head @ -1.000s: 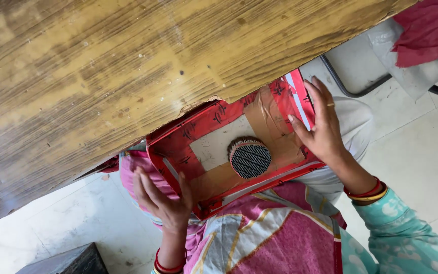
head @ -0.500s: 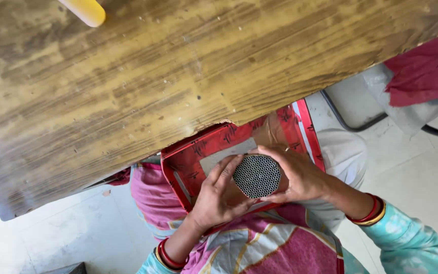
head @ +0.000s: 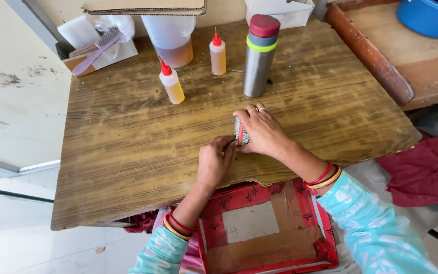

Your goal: The person removes rubber bands from a bundle of nails, separates the nails, and places them into a red tray. The person then rubs the nails together in the tray and gathers them into a bundle.

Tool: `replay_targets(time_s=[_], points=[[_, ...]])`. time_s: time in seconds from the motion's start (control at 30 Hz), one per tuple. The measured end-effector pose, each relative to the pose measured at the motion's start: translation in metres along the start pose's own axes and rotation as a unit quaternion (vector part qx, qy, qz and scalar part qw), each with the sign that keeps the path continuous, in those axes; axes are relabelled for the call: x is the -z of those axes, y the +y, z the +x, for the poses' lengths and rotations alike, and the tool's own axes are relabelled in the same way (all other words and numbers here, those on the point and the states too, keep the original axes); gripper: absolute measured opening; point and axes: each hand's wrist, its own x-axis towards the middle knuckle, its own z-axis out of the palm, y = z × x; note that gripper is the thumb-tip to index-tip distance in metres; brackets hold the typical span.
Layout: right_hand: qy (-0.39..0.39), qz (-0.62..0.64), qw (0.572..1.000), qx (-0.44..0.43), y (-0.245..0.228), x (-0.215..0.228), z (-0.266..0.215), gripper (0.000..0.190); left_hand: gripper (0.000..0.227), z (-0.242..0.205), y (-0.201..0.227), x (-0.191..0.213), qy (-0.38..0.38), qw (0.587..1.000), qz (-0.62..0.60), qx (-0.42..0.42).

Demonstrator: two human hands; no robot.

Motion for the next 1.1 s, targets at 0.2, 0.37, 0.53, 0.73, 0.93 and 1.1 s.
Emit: replay_targets(time_s=[0.2, 0.37, 0.53, 0.73, 0.93, 1.1], points=[[-0.049, -0.034, 0.998, 0.006, 0.000, -0.016, 0.007, 0.093, 0.013, -0.003, 0.018, 0.001, 0.014, 0.993, 0.109, -0.037], [-0.016, -0.054, 0.998, -0.004, -0.001, -0.012, 0.000, 0.087, 0.014, 0.008, -0.005, -0.010, 0.034, 0.991, 0.121, -0.040], [-0.011, 0.043, 0.998, 0.036, 0.014, -0.007, -0.008, 0.096, 0.017, 0.024, -0.076, -0.023, 0.014, 0.853, -0.497, 0.160], [-0.003, 0.105, 0.985, 0.136, 0.041, -0.003, -0.027, 0.103, 0.017, 0.043, -0.031, 0.057, -0.154, 0.934, 0.304, -0.108], [0.011, 0.091, 0.993, 0.078, 0.046, -0.004, -0.029, 0.109, 0.026, 0.031, -0.031, 0.055, -0.016, 0.989, 0.140, -0.034], [-0.024, -0.034, 0.999, -0.011, 0.021, -0.002, -0.011, 0.122, 0.027, 0.022, 0.013, -0.002, -0.042, 0.998, -0.009, 0.037]])
